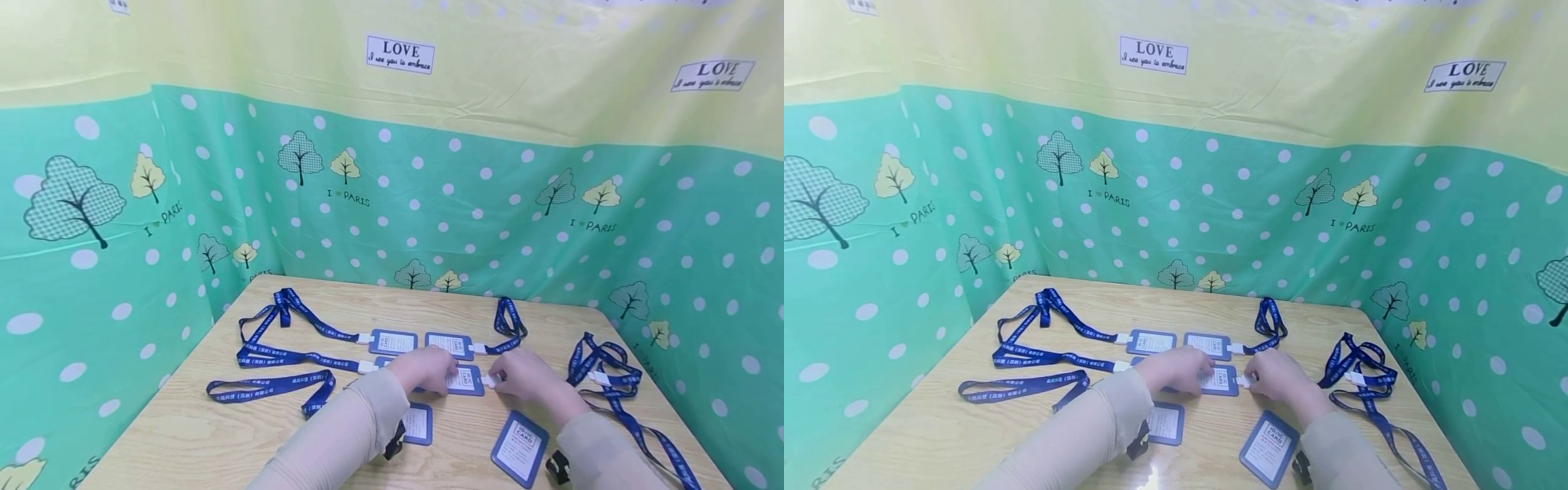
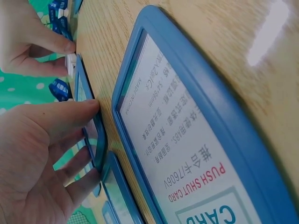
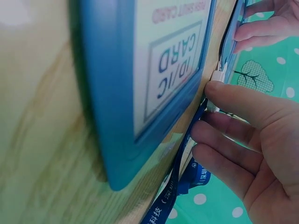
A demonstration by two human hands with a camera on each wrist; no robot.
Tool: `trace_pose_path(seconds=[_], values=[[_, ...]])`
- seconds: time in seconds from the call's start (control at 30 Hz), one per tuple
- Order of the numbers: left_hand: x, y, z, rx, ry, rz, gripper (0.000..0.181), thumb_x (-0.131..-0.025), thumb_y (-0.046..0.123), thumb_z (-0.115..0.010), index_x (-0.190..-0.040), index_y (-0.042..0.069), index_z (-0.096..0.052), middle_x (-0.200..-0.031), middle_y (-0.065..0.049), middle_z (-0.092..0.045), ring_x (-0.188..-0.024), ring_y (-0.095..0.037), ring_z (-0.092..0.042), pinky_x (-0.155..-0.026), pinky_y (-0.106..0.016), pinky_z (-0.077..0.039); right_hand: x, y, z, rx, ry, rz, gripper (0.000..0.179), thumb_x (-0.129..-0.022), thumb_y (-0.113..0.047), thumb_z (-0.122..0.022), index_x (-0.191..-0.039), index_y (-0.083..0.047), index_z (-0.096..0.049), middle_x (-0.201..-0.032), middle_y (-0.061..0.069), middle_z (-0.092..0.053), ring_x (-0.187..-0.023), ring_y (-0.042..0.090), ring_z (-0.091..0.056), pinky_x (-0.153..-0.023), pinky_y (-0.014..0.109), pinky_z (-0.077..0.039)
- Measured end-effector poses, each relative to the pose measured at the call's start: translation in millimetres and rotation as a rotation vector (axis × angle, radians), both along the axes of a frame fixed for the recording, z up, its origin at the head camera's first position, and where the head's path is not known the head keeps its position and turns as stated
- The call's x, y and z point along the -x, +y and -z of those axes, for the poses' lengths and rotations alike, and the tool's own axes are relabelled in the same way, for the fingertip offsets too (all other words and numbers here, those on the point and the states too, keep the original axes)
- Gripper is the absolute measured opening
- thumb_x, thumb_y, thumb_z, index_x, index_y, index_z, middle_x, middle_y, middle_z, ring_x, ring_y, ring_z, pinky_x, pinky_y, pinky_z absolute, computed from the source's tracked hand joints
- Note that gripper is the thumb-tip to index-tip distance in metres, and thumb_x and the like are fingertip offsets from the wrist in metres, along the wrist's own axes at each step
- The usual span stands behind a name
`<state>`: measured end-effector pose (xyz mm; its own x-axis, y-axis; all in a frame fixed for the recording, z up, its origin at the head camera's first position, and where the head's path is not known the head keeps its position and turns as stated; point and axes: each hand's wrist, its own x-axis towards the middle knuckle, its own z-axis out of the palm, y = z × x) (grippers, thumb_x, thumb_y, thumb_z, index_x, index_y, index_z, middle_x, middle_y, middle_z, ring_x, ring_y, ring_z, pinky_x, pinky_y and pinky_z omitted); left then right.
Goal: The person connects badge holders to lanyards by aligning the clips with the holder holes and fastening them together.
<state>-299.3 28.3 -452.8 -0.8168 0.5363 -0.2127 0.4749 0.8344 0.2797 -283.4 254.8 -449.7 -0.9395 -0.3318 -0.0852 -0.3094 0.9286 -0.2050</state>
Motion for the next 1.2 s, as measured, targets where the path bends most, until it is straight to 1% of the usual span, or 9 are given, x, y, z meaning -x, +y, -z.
trace_pose_path(seconds=[0.17, 0.27, 0.37, 0.5, 0.67, 0.83, 0.93, 1.2], values=[[-0.3, -0.8, -0.9, -0.006, -0.007, -0.010, 0.052, -0.080, 0.023, -0.085, -0.129, 0.032, -0.071, -0.140, 0.012, -0.060, -0.118, -0.015, -0.058, -0.094, -0.030, -0.051, -1.5, -1.3, -0.8, -0.006, -0.007, 0.010, 0.016, -0.084, -0.019, -0.084, -0.099, -0.021, -0.081, -0.088, -0.009, -0.070, -0.076, 0.008, -0.058, -0.079, 0.036, -0.056], [-0.4, -0.6, -0.5, -0.006, -0.003, -0.008, 0.052, -0.079, 0.023, -0.085, -0.128, 0.033, -0.072, -0.140, 0.011, -0.060, -0.115, -0.014, -0.058, -0.090, -0.029, -0.051, -3.0, -2.7, -1.9, 0.007, -0.024, 0.016, 0.012, -0.084, -0.019, -0.084, -0.095, -0.020, -0.081, -0.087, -0.008, -0.071, -0.074, 0.008, -0.058, -0.080, 0.037, -0.058], [-0.5, -0.7, -0.8, -0.010, -0.008, -0.013, 0.052, -0.079, 0.023, -0.085, -0.128, 0.033, -0.071, -0.140, 0.011, -0.060, -0.117, -0.014, -0.057, -0.094, -0.030, -0.051, -4.1, -4.8, -3.1, 0.018, -0.035, 0.016, 0.007, -0.085, -0.019, -0.084, -0.092, -0.019, -0.081, -0.081, -0.010, -0.068, -0.070, 0.009, -0.057, -0.075, 0.034, -0.057], [-0.8, -1.3, -1.3, -0.022, -0.026, -0.024, 0.051, -0.081, 0.023, -0.085, -0.129, 0.033, -0.071, -0.139, 0.009, -0.060, -0.118, -0.014, -0.057, -0.097, -0.032, -0.051, -4.6, -7.1, -4.3, 0.020, -0.041, 0.010, 0.004, -0.086, -0.018, -0.083, -0.089, -0.018, -0.081, -0.073, -0.011, -0.061, -0.066, 0.010, -0.054, -0.066, 0.029, -0.050], [-1.4, -1.1, -2.3, -0.022, -0.035, -0.028, 0.050, -0.082, 0.023, -0.084, -0.129, 0.032, -0.071, -0.139, 0.008, -0.061, -0.118, -0.015, -0.058, -0.096, -0.033, -0.051, -5.0, -7.8, -4.8, 0.007, -0.050, 0.007, 0.005, -0.088, -0.016, -0.080, -0.092, -0.015, -0.081, -0.071, -0.009, -0.059, -0.064, 0.010, -0.054, -0.062, 0.029, -0.047], [-1.6, -0.8, -2.6, -0.023, -0.034, -0.031, 0.050, -0.081, 0.023, -0.085, -0.129, 0.032, -0.071, -0.137, 0.009, -0.061, -0.123, -0.017, -0.056, -0.099, -0.034, -0.050, -3.3, -7.8, -3.5, -0.011, -0.043, -0.003, 0.003, -0.090, -0.014, -0.078, -0.090, -0.015, -0.080, -0.071, -0.007, -0.057, -0.063, 0.011, -0.053, -0.061, 0.028, -0.046], [-1.4, -1.3, -2.2, -0.023, -0.030, -0.030, 0.050, -0.081, 0.023, -0.085, -0.128, 0.032, -0.071, -0.137, 0.009, -0.062, -0.123, -0.017, -0.057, -0.099, -0.034, -0.050, -2.6, -8.2, -2.9, -0.017, -0.039, -0.010, 0.004, -0.091, -0.014, -0.077, -0.087, -0.016, -0.079, -0.070, -0.007, -0.057, -0.062, 0.010, -0.053, -0.060, 0.028, -0.046], [-1.1, -0.7, -1.4, -0.014, -0.016, -0.019, 0.051, -0.080, 0.023, -0.085, -0.128, 0.031, -0.072, -0.138, 0.010, -0.061, -0.128, -0.018, -0.055, -0.105, -0.036, -0.048, -1.0, -7.8, -0.2, -0.034, -0.018, -0.027, 0.002, -0.090, -0.015, -0.078, -0.091, -0.015, -0.079, -0.072, -0.010, -0.059, -0.064, 0.010, -0.053, -0.063, 0.028, -0.049]])
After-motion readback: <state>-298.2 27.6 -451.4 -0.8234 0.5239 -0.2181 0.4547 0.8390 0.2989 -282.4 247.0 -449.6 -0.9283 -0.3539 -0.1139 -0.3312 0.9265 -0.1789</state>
